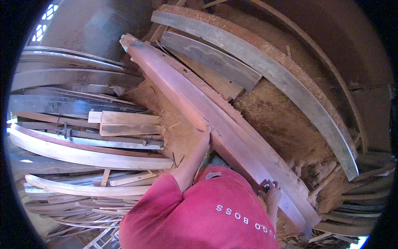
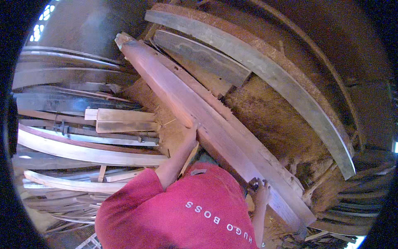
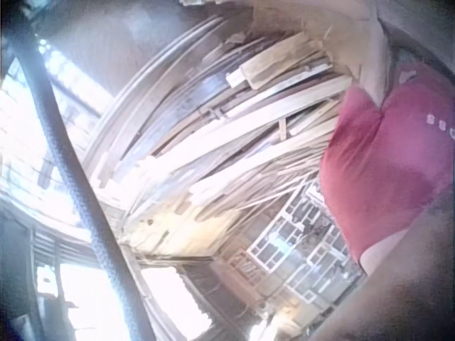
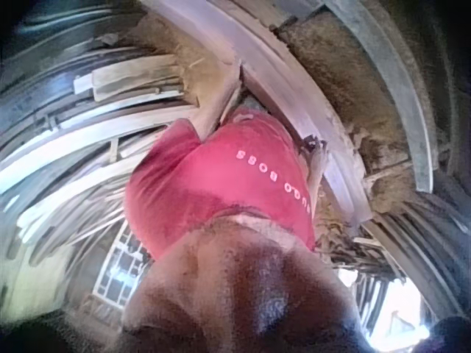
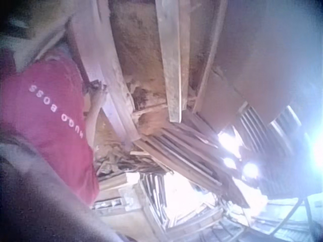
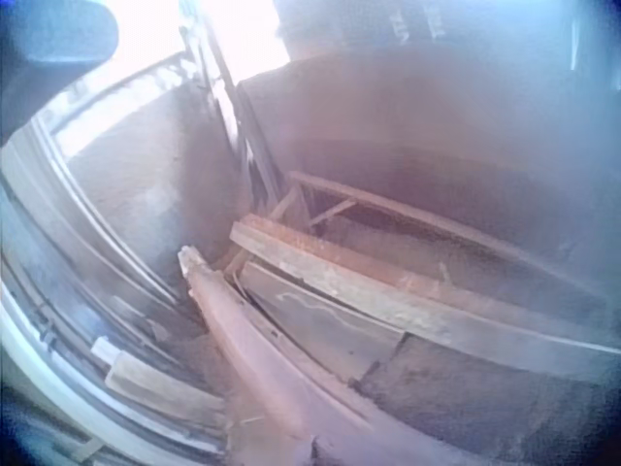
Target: The person measures a wooden board using a tape measure and a pencil, then cuts the wood using a circular saw on a workbench.
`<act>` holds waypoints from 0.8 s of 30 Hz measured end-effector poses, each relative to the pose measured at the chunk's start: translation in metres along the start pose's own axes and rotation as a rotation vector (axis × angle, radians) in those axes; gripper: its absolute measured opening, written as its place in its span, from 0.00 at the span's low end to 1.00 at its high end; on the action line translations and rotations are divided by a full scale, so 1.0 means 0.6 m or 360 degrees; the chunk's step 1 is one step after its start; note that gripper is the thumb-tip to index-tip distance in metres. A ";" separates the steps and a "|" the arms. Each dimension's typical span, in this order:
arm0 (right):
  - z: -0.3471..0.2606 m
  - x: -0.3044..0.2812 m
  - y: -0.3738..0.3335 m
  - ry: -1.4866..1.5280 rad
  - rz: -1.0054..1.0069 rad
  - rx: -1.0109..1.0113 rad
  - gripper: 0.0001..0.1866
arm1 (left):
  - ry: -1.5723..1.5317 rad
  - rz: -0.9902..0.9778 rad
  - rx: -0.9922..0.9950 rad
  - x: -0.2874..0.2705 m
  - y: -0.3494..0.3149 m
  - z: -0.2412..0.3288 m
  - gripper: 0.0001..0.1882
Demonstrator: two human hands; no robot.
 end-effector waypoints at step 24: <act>0.030 0.052 0.060 0.0129 -0.0237 -0.0262 0.52 | -0.0062 -0.0110 0.0064 -0.020 -0.006 0.018 0.33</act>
Point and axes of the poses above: each hand's wrist, its own y-axis towards the middle knuckle, its own x-axis out of the palm, z = x × y, the point moved 2 cm from there along y, towards the middle knuckle, and after that the axes turned 14 degrees about -y, right-handed, at the moved point
